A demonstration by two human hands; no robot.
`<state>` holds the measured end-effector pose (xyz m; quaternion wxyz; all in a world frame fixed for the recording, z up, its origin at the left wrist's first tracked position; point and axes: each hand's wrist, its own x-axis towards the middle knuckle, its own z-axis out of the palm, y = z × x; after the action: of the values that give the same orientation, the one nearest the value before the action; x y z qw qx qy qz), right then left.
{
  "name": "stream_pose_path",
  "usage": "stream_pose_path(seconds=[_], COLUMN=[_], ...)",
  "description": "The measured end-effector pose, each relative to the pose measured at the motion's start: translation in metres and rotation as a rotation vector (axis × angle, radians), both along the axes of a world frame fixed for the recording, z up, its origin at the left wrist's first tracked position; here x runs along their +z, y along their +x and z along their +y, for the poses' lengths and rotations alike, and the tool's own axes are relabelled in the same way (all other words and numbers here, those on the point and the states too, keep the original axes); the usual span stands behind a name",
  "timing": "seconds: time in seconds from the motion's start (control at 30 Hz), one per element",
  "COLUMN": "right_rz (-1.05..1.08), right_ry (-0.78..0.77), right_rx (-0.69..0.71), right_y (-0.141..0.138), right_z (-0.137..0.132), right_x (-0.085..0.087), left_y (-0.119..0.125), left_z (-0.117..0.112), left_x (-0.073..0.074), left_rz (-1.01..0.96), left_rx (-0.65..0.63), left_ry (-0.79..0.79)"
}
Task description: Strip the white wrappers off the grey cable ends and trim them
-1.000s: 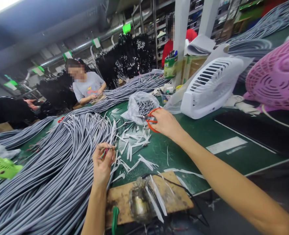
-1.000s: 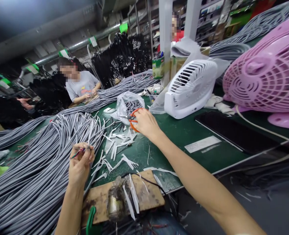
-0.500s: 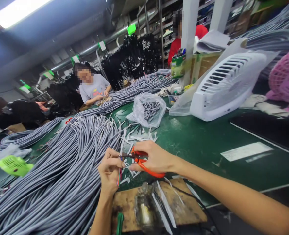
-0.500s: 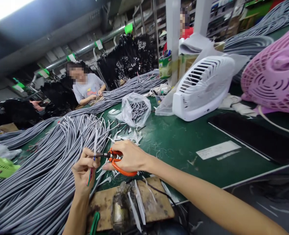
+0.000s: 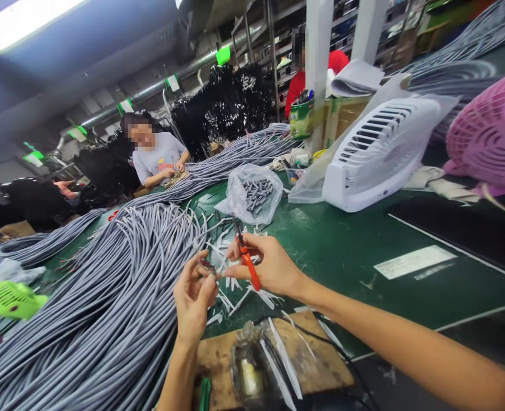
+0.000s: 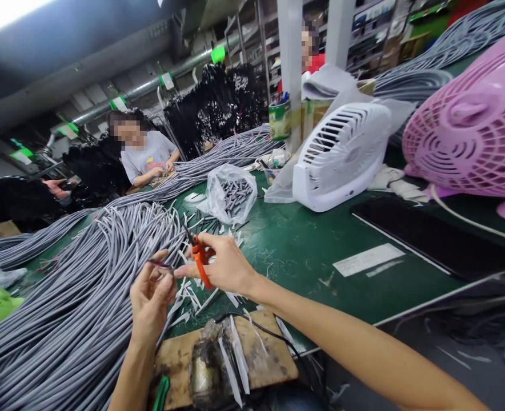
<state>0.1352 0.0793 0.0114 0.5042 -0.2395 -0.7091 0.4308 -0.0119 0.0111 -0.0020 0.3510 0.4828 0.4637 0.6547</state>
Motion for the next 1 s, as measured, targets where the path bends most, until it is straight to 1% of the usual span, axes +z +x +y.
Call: stream_pose_path(seconds=[0.07, 0.17, 0.27, 0.33, 0.43, 0.5, 0.57, 0.63, 0.8, 0.9, 1.0], right_rz=[0.08, 0.11, 0.061, 0.027, 0.025, 0.061, 0.106, 0.136, 0.16, 0.183, 0.248], right_ry=[-0.045, -0.041, -0.032, -0.049, -0.093, -0.129, -0.159, -0.182, -0.227, -0.255, -0.326], right_rx=[0.016, -0.081, -0.167, -0.199, -0.212, -0.196, -0.168, -0.138, -0.109, -0.1, -0.036], right_y=[-0.002, -0.005, -0.007, -0.007, -0.009, -0.011, -0.013, -0.015, -0.019, -0.02, -0.021], right_z=[-0.004, -0.01, -0.012, -0.012, -0.01, -0.009, -0.009, -0.01, -0.011, -0.01, -0.008], right_x=[0.002, 0.002, 0.0, -0.002, -0.003, -0.004, -0.004, -0.004, -0.009, -0.01, -0.009], left_y=[0.003, 0.007, 0.01, 0.013, 0.017, 0.018, 0.02, 0.021, 0.025, 0.024, 0.022], left_z=[0.001, 0.002, 0.003, 0.004, 0.006, 0.008, 0.009, 0.01, 0.011, 0.012, 0.011], left_x=[0.0, -0.002, -0.003, -0.003, -0.003, -0.004, -0.005, -0.005, 0.003, 0.009, 0.011], left_rz=[-0.024, -0.011, 0.006, 0.04, 0.124, 0.139, 0.084, -0.017, -0.242, -0.32, -0.366], left_rx=[-0.055, -0.075, -0.03, 0.003, 0.073, 0.121, 0.158, 0.175, 0.162, 0.193, 0.15], left_ry=[-0.063, -0.11, -0.16, -0.178, -0.139, -0.116, -0.128, -0.159, -0.177, -0.189, -0.222])
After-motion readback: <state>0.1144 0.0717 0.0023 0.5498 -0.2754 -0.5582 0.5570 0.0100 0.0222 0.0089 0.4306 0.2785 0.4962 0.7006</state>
